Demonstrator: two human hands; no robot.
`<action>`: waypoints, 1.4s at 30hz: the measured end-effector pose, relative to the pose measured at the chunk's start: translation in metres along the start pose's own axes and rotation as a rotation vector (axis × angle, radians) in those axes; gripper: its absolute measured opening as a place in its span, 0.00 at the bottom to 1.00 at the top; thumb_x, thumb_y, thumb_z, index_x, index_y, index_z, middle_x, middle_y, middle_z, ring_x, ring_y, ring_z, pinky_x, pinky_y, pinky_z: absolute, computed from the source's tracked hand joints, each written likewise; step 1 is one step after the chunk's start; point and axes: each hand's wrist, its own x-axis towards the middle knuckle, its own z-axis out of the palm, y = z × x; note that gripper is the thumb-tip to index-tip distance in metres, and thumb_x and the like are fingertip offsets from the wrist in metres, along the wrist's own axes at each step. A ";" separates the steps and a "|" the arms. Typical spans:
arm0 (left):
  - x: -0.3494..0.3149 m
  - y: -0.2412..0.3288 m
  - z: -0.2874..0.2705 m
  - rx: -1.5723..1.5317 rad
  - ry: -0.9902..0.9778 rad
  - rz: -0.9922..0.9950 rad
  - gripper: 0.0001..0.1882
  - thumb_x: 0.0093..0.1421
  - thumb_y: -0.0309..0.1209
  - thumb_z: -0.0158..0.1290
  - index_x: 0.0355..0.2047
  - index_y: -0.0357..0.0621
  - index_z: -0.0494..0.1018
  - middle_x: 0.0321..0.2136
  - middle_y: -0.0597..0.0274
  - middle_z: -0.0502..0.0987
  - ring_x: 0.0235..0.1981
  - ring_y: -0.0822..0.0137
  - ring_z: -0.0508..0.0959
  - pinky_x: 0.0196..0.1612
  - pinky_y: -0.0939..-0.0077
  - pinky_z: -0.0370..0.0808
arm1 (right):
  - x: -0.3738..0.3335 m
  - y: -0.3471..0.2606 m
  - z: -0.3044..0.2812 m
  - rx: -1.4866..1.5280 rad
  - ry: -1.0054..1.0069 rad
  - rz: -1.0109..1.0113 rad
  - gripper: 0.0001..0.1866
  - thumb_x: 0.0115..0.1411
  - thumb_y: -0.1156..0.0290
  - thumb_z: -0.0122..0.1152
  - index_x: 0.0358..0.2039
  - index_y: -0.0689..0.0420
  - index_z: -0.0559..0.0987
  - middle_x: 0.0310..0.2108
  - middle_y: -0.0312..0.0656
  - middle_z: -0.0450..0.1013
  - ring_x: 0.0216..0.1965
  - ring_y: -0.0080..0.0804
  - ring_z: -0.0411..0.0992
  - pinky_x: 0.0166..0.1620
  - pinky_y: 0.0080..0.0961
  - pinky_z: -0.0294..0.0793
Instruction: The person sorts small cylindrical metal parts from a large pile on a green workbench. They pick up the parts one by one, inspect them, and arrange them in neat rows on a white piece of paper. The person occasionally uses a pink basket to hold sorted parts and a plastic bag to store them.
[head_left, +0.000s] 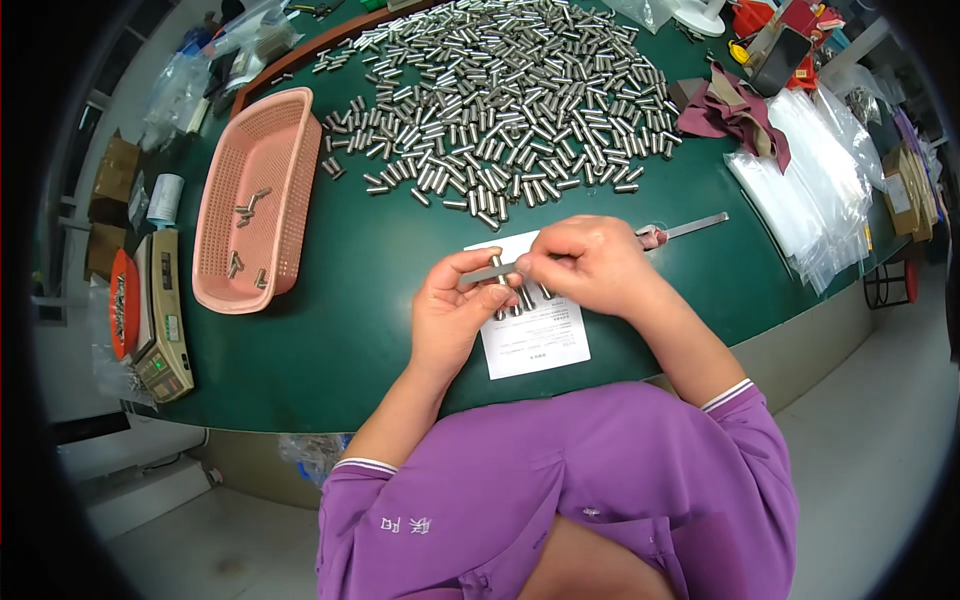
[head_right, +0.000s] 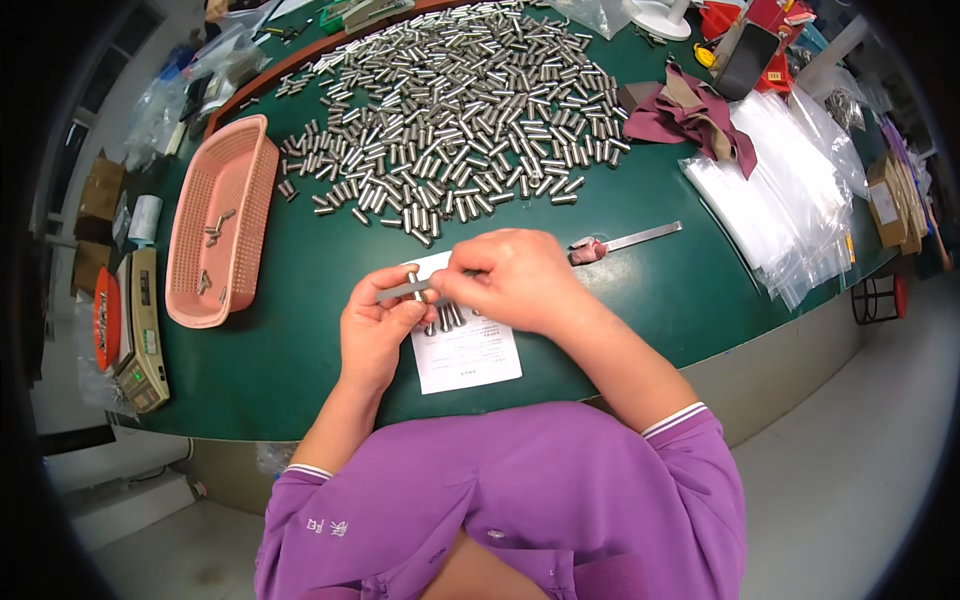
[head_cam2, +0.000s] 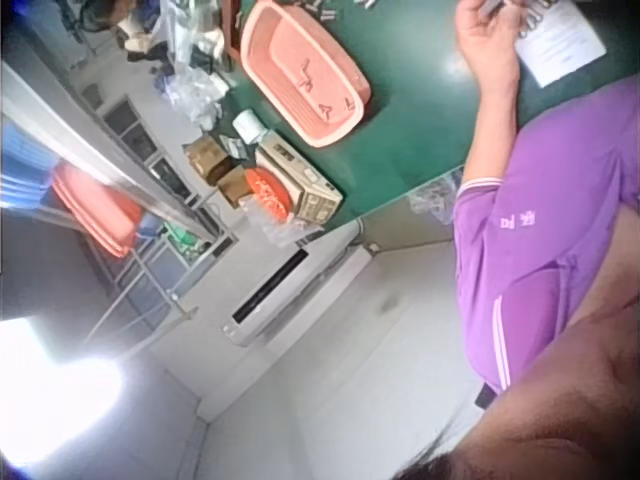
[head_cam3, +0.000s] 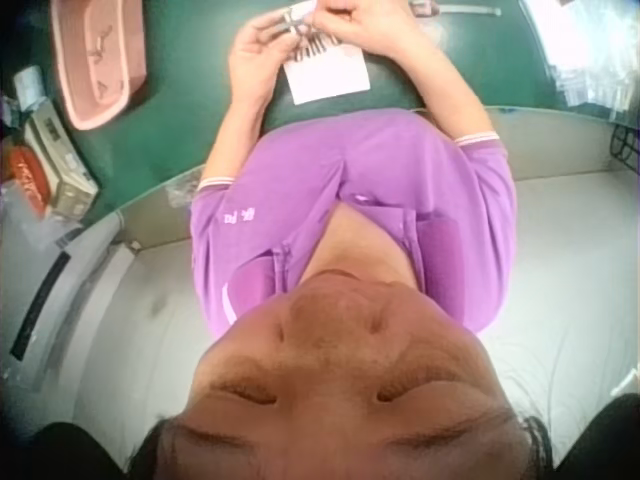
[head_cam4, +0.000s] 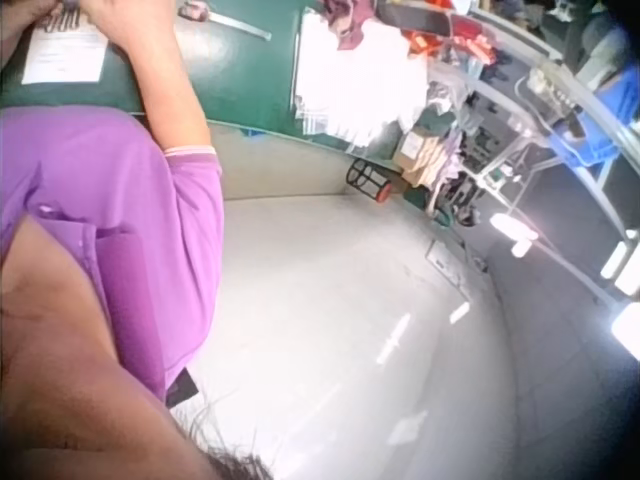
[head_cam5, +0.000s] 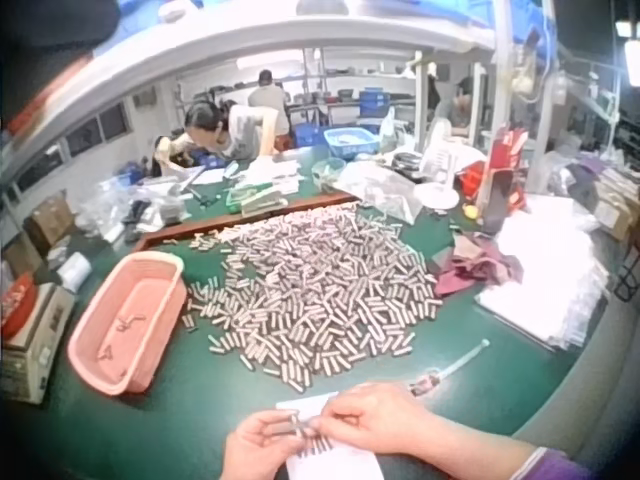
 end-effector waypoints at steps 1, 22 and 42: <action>0.000 -0.001 -0.002 0.049 -0.011 0.014 0.19 0.61 0.23 0.58 0.52 0.39 0.70 0.37 0.54 0.81 0.34 0.70 0.80 0.39 0.79 0.78 | 0.002 -0.006 0.008 0.011 0.038 -0.075 0.13 0.55 0.58 0.65 0.21 0.53 0.81 0.19 0.38 0.74 0.21 0.40 0.74 0.25 0.35 0.70; 0.000 -0.006 0.000 -0.004 -0.048 -0.005 0.18 0.64 0.24 0.55 0.54 0.39 0.68 0.37 0.54 0.79 0.33 0.70 0.78 0.39 0.77 0.75 | 0.002 -0.006 0.005 -0.028 0.002 -0.032 0.16 0.56 0.55 0.63 0.21 0.53 0.80 0.19 0.39 0.74 0.23 0.41 0.75 0.27 0.36 0.72; -0.006 0.026 -0.007 1.211 0.013 0.295 0.15 0.48 0.27 0.64 0.37 0.38 0.78 0.35 0.56 0.73 0.42 0.55 0.73 0.45 0.64 0.71 | -0.027 -0.012 -0.011 -0.145 -0.303 0.260 0.22 0.46 0.68 0.71 0.44 0.52 0.79 0.37 0.40 0.70 0.39 0.41 0.74 0.43 0.35 0.73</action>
